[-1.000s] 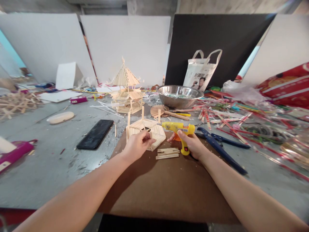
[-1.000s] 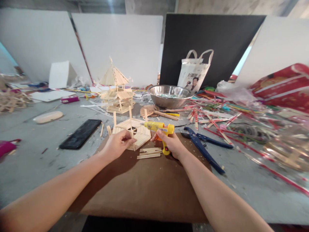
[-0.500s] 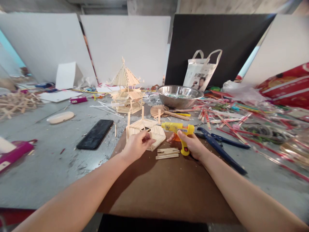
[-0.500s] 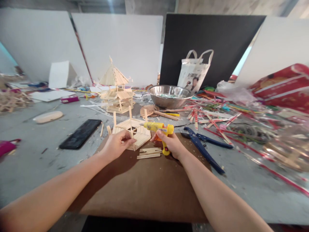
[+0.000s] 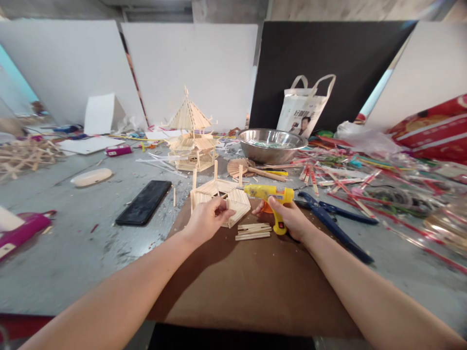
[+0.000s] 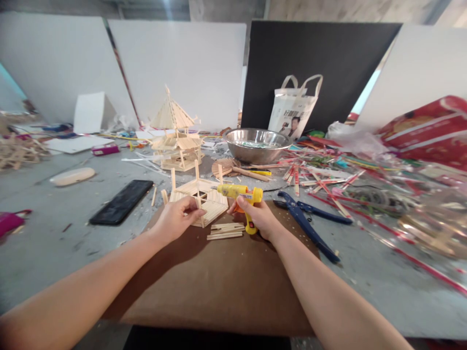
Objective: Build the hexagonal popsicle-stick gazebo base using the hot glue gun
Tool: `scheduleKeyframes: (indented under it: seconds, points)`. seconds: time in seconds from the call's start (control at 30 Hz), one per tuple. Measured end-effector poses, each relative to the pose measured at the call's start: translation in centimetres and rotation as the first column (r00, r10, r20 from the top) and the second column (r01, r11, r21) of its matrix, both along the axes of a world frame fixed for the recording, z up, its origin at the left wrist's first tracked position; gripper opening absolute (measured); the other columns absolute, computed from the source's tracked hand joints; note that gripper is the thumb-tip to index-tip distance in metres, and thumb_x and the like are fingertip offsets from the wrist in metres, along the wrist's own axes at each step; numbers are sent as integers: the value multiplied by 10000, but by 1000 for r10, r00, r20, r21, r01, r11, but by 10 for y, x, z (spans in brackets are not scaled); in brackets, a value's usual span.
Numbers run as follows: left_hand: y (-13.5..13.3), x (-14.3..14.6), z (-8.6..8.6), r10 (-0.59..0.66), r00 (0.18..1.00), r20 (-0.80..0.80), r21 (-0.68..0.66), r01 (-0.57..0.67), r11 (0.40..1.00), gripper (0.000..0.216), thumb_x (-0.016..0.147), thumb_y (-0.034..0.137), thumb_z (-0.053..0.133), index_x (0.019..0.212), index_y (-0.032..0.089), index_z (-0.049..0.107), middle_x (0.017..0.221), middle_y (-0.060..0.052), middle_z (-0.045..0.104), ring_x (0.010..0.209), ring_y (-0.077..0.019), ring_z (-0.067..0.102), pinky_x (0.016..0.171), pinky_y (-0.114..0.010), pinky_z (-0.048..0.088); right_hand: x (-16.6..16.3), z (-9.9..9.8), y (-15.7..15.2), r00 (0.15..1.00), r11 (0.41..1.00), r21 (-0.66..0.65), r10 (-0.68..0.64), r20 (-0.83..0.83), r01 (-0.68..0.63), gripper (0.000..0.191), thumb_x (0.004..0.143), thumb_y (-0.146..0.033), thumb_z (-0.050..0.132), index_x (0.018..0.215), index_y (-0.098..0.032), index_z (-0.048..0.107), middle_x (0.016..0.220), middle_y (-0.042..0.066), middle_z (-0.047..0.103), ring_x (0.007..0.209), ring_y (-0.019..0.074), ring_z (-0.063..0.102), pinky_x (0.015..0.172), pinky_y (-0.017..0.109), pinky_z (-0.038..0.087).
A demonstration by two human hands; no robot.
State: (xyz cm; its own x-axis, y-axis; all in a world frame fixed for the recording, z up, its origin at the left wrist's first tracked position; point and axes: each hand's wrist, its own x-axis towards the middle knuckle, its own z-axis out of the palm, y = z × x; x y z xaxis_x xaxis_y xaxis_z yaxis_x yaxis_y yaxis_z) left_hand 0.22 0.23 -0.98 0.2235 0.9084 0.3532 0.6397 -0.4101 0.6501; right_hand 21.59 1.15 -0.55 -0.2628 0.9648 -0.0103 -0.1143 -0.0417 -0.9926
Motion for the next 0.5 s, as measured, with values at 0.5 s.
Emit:
scheduleKeyframes:
  seconds: [0.5]
  points:
    - [-1, 0, 1, -3, 1000, 4, -10, 3, 1000, 209, 716, 368, 510, 670, 165, 500, 594, 24, 526, 574, -106, 488, 556, -217, 373, 1, -1, 1, 1000, 1000, 17, 25, -2, -25, 304, 663, -473, 566, 635, -172, 594, 688, 36, 623, 673, 141, 571, 664, 273, 473]
